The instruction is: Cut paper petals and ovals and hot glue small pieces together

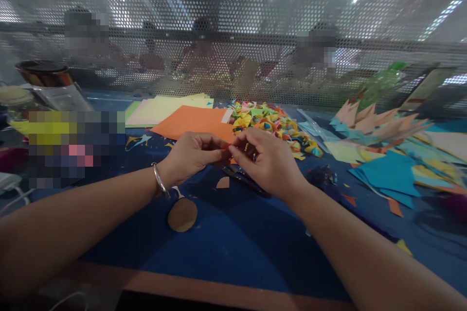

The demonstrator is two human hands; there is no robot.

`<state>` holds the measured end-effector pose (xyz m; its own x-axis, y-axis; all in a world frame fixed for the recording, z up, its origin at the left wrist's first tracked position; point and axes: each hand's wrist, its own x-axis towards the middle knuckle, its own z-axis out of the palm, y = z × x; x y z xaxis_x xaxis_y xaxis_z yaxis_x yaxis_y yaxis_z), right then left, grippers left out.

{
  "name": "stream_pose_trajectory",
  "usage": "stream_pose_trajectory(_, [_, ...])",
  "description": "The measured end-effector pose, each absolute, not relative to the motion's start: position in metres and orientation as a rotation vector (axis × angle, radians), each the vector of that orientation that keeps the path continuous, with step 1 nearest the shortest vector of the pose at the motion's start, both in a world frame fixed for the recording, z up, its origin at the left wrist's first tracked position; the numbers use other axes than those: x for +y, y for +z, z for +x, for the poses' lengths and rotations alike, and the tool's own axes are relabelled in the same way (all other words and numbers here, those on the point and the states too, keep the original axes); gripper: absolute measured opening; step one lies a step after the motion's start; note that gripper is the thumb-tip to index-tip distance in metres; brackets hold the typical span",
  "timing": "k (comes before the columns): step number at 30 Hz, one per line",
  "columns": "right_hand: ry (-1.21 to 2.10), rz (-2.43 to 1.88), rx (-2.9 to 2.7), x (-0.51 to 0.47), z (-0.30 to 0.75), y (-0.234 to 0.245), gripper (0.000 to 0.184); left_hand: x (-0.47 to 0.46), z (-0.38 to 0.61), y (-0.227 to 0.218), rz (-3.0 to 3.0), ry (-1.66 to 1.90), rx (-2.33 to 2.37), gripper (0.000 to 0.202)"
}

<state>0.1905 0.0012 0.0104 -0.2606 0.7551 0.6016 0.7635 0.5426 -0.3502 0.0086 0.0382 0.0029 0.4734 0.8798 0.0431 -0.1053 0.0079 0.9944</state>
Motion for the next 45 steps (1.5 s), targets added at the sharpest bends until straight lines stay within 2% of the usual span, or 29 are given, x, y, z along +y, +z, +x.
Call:
stream_pose_trajectory(12, [0.045, -1.227, -2.003, 0.0027, 0.1901, 0.0083, 0.012, 0.0389, 0.0078, 0.0025, 1.368, 0.916, 0.765, 0.004])
stream_pose_trajectory(25, [-0.046, -1.16, -2.046, 0.0026, 0.1918, 0.0081, 0.013, 0.0387, 0.0104, 0.004, 1.299, 0.926, 0.798, 0.005])
stream_pose_trajectory(34, [0.012, -1.157, -2.065, 0.0013, 0.191, 0.0088, 0.013, 0.0397, 0.0082, 0.0033, 1.464, 0.898, 0.831, 0.007])
stream_pose_trajectory(38, [0.101, -1.196, -2.025, 0.0016, 0.1911, 0.0093, 0.015, 0.0382, 0.0061, 0.0053, 1.513, 0.804, 0.811, 0.004])
stream_pose_trajectory(45, [0.338, -1.241, -1.948, 0.0029, 0.1923, 0.0093, 0.016, 0.0396, 0.0031, 0.0067, 1.524, 0.768, 0.734, 0.013])
